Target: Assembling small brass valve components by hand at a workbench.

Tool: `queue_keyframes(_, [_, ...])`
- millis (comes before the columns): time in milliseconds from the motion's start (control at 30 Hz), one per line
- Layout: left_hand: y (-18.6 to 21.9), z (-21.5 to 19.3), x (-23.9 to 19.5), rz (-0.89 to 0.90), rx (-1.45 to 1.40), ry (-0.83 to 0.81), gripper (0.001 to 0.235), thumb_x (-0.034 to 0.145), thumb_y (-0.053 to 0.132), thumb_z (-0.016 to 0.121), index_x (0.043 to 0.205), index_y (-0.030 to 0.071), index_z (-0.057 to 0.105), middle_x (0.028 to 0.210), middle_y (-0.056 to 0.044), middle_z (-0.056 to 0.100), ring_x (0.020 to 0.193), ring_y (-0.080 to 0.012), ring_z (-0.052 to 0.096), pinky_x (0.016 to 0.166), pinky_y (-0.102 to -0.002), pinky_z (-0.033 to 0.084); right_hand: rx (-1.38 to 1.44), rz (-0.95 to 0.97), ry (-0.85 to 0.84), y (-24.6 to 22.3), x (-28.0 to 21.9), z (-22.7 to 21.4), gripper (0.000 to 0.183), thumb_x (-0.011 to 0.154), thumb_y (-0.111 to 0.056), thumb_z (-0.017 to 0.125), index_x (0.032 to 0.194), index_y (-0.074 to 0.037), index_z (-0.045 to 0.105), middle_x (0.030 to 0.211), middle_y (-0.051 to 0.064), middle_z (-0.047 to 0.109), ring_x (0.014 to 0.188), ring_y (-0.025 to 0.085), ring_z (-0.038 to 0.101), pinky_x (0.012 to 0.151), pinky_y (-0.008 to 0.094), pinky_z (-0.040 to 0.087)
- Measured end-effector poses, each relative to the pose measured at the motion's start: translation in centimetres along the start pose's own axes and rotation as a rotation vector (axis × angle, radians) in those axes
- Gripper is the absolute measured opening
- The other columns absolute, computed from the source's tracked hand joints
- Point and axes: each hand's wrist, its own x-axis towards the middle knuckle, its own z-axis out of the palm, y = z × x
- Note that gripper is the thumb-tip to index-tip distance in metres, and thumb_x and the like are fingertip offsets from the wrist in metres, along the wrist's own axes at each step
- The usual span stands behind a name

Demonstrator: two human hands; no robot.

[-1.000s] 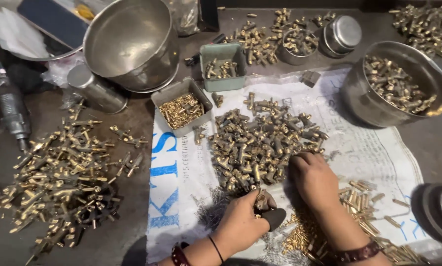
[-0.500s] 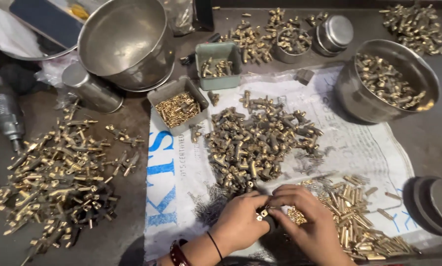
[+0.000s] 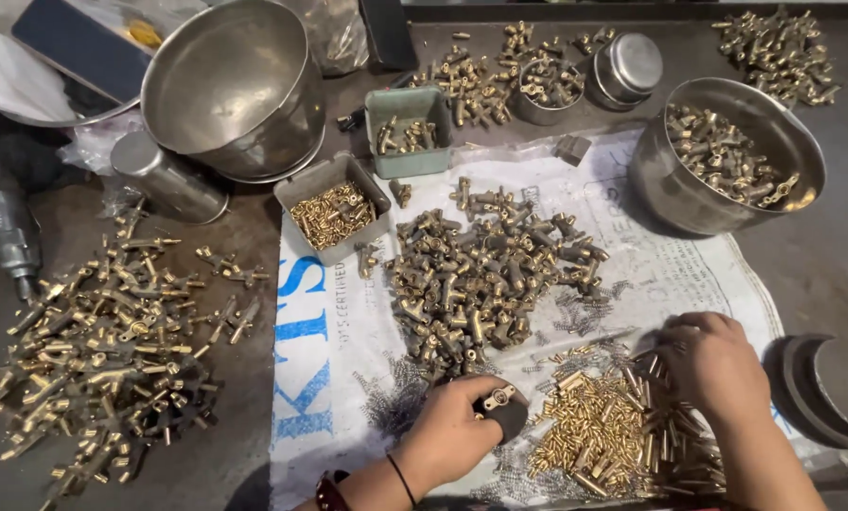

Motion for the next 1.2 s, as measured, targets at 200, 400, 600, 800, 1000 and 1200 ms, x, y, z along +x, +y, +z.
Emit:
queue_keyframes(200, [-1.7,0.7,0.2,0.276,0.104,-0.039,0.023,0.083,0.018,0.075,0.103,0.006,0.079,0.094,-0.014,0.077,0.084,-0.0233,0.074,0.077,-0.035,0.057,-0.122,0.207,-0.229,-3.0,1.3,-0.6,0.028,0.092,-0.033,0.078,0.108,-0.01,0.079,0.114,0.01,0.074,0.11,0.028,0.068,0.098,0.039,0.055])
queue_keyframes(400, [-0.6,0.4,0.2,-0.039,0.149,-0.135,0.028,0.083,0.022,0.074,0.108,0.01,0.074,0.076,-0.013,0.072,0.067,-0.0223,0.071,0.065,-0.036,0.054,1.298,0.176,-0.273,-13.2,-5.2,-2.8,0.022,0.081,-0.003,0.076,0.103,-0.002,0.081,0.101,0.007,0.08,0.096,0.015,0.073,0.089,0.029,0.056])
queue_keyframes(600, [-1.9,0.5,-0.1,0.046,0.135,-0.131,0.029,0.08,0.019,0.075,0.107,0.009,0.075,0.074,-0.01,0.07,0.063,-0.0172,0.065,0.061,-0.034,0.052,1.676,0.481,-0.348,-12.9,-7.2,1.2,0.016,0.085,0.003,0.075,0.1,0.005,0.075,0.094,0.015,0.075,0.087,0.02,0.07,0.082,0.033,0.057])
queue_keyframes(800, [-3.9,1.0,0.0,0.191,0.016,-0.226,0.033,0.087,0.028,0.078,0.112,0.006,0.074,0.089,-0.01,0.072,0.077,-0.0132,0.067,0.073,-0.032,0.052,1.196,0.295,-0.266,-14.5,-6.9,-2.2,0.016,0.078,-0.002,0.081,0.093,0.0,0.076,0.096,0.006,0.079,0.094,0.016,0.072,0.088,0.031,0.057])
queue_keyframes(1000, [-3.3,0.8,0.5,-0.097,-0.565,-0.391,0.031,0.098,0.032,0.07,0.113,0.005,0.075,0.087,-0.001,0.07,0.067,-0.0078,0.059,0.06,-0.024,0.047,1.173,-0.043,-0.43,-13.7,-5.5,-3.5,0.027,0.072,-0.007,0.086,0.097,-0.003,0.079,0.108,0.008,0.081,0.104,0.018,0.074,0.095,0.033,0.054])
queue_keyframes(1200, [-2.7,-0.7,1.7,-0.218,-0.616,-0.208,0.032,0.099,0.034,0.063,0.095,0.004,0.075,0.08,-0.002,0.069,0.062,-0.0097,0.059,0.058,-0.024,0.048,0.502,0.022,-0.191,-9.1,-1.0,1.9,0.023,0.083,-0.015,0.078,0.106,-0.015,0.081,0.115,0.0,0.077,0.105,0.019,0.072,0.097,0.033,0.055])
